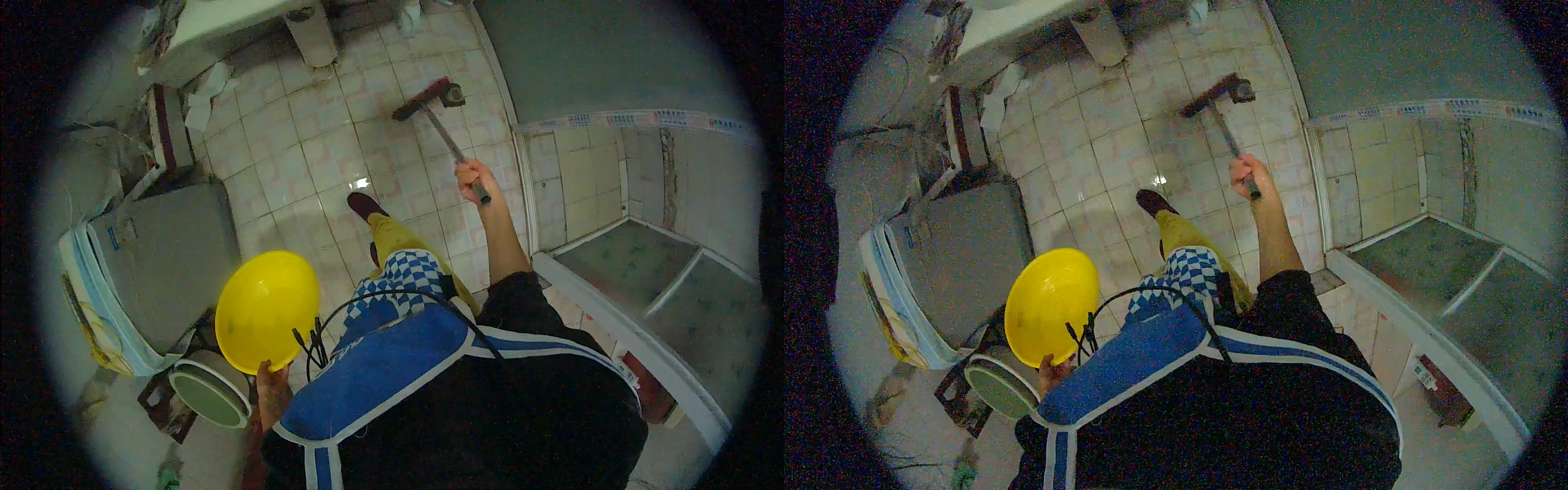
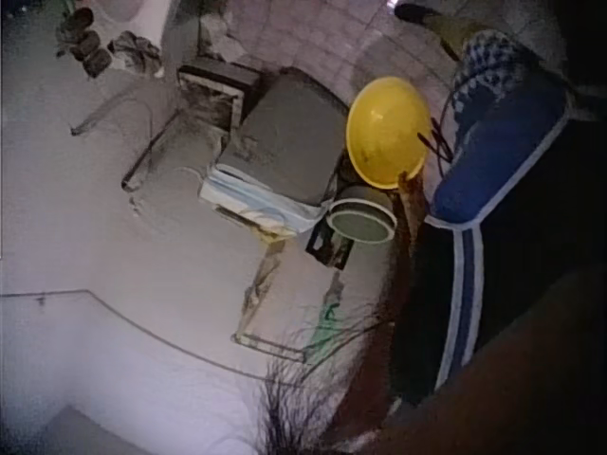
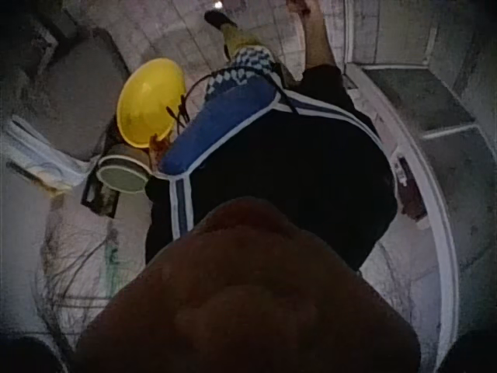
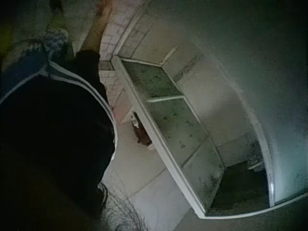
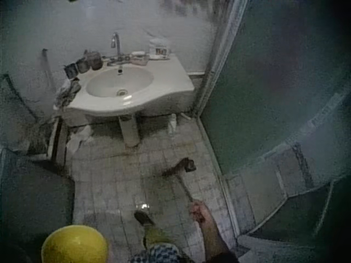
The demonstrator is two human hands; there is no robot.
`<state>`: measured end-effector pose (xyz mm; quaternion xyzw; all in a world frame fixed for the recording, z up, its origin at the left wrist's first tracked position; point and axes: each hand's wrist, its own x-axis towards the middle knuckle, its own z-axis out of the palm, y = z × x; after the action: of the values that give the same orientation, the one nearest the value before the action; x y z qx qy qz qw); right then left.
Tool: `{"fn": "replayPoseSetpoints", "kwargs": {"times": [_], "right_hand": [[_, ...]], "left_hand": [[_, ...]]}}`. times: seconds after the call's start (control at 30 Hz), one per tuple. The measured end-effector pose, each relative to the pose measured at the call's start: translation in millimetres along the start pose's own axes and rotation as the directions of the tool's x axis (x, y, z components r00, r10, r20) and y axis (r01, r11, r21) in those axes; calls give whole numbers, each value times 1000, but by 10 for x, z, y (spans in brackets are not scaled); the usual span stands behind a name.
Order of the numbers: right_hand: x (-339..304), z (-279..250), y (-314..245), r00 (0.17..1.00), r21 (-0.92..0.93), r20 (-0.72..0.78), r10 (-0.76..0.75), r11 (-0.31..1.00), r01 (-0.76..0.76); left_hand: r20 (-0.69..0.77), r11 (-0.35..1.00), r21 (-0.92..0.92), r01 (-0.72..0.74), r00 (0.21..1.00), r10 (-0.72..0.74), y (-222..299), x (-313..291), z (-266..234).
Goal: The person sweeps a tiled bathroom floor using a broom while holding a yellow basin. They repeatedly pour water from the basin onto the floor and continue sweeping the wet area.
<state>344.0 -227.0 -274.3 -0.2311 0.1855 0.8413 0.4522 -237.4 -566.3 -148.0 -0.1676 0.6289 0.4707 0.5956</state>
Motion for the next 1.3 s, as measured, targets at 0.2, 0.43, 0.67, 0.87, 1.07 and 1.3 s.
{"fn": "replayPoseSetpoints", "kwargs": {"times": [0.2,0.43,0.67,0.87,1.07,1.3], "right_hand": [[-225,219,766,915,-324,-383,126,909,-261],[238,193,712,821,-497,-429,377,661,-563],[-193,185,-974,812,-627,-493,312,520,-580],[-159,780,-1482,824,-819,-553,-120,-105,-565],[-314,687,-1449,850,-840,-478,-222,-165,-516],[-469,650,-1490,880,-833,-354,-318,-319,-451]], "left_hand": [[-49,955,-131,265,961,-273,-146,-369,-319],[-93,937,-61,344,933,-349,-293,-1000,168],[-25,906,-73,417,907,-420,-315,-969,541],[-42,973,61,223,975,-220,-398,-365,72],[-58,987,-26,160,985,-161,-326,-165,537],[-123,947,-56,317,939,-322,-180,124,339]]}}
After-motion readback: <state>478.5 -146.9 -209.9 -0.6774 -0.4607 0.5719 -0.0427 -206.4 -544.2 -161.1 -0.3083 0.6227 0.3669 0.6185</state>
